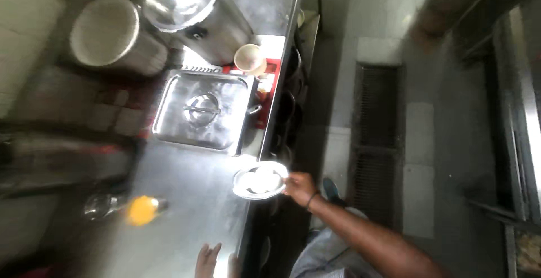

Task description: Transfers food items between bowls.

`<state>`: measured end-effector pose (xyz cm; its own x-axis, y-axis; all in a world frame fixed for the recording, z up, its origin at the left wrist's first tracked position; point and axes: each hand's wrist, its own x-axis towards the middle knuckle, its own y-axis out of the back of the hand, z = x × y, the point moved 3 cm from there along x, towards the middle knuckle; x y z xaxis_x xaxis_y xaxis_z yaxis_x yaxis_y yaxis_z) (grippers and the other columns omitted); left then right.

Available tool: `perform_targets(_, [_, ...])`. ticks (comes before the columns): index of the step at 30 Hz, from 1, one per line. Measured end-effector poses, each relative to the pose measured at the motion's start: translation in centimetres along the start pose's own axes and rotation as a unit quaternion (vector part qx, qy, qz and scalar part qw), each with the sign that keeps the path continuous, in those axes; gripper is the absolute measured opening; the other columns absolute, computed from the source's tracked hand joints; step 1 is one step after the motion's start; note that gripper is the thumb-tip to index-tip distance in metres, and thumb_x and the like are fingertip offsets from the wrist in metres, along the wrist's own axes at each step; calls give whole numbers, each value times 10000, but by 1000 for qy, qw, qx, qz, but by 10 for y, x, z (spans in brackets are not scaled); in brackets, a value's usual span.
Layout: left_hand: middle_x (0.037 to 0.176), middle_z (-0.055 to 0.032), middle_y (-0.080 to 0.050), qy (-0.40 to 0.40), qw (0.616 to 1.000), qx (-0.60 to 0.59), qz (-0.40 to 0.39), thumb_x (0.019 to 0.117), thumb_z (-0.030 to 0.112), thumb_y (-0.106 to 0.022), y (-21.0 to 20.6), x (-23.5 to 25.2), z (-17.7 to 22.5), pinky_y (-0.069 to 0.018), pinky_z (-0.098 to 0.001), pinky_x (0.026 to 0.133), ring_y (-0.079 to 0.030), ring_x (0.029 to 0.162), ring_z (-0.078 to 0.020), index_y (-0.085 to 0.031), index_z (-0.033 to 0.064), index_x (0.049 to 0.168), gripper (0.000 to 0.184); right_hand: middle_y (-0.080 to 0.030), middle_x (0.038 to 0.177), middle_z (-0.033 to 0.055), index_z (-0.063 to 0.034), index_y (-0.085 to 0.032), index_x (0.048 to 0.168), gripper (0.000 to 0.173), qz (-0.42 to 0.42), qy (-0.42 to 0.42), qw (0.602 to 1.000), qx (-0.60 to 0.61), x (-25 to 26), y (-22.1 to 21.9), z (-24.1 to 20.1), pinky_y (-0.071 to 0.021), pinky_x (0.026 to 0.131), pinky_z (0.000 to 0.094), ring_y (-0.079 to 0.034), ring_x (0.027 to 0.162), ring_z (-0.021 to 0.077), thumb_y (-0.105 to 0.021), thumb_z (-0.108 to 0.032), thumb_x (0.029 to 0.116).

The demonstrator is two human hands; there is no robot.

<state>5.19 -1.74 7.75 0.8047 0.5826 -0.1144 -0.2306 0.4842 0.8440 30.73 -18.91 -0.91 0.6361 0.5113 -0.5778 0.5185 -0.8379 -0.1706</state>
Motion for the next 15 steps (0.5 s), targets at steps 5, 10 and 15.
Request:
perform_targets(5, [1493,-307,-469,-123,992,-16,-21,1000,240,-595,-44,41,27,-436,-461,1151,-479,1404,-363,-632,-51,1306,424,-750,970,98,-61,-707,1197,265,76,-3,996,-57,-35,92,14,-624,778,394,-731,804,177,-549,-229,1067])
perform_targets(10, [1553,-171,-467,-151,980,21,-127,1009,324,-570,-137,93,36,-408,-495,1182,-433,1456,-306,-618,58,1381,460,-758,932,77,-59,-728,1144,212,172,-1,984,-51,-43,166,36,-634,739,374,-735,777,162,-578,-179,1055])
perform_targets(15, [1543,-204,-454,-33,975,90,-199,982,312,-653,-250,177,22,-432,-591,1119,-484,1389,-391,-500,78,1491,581,-766,1002,82,-35,-715,1191,219,240,7,971,0,-35,211,67,-654,800,374,-757,834,176,-603,-152,1043])
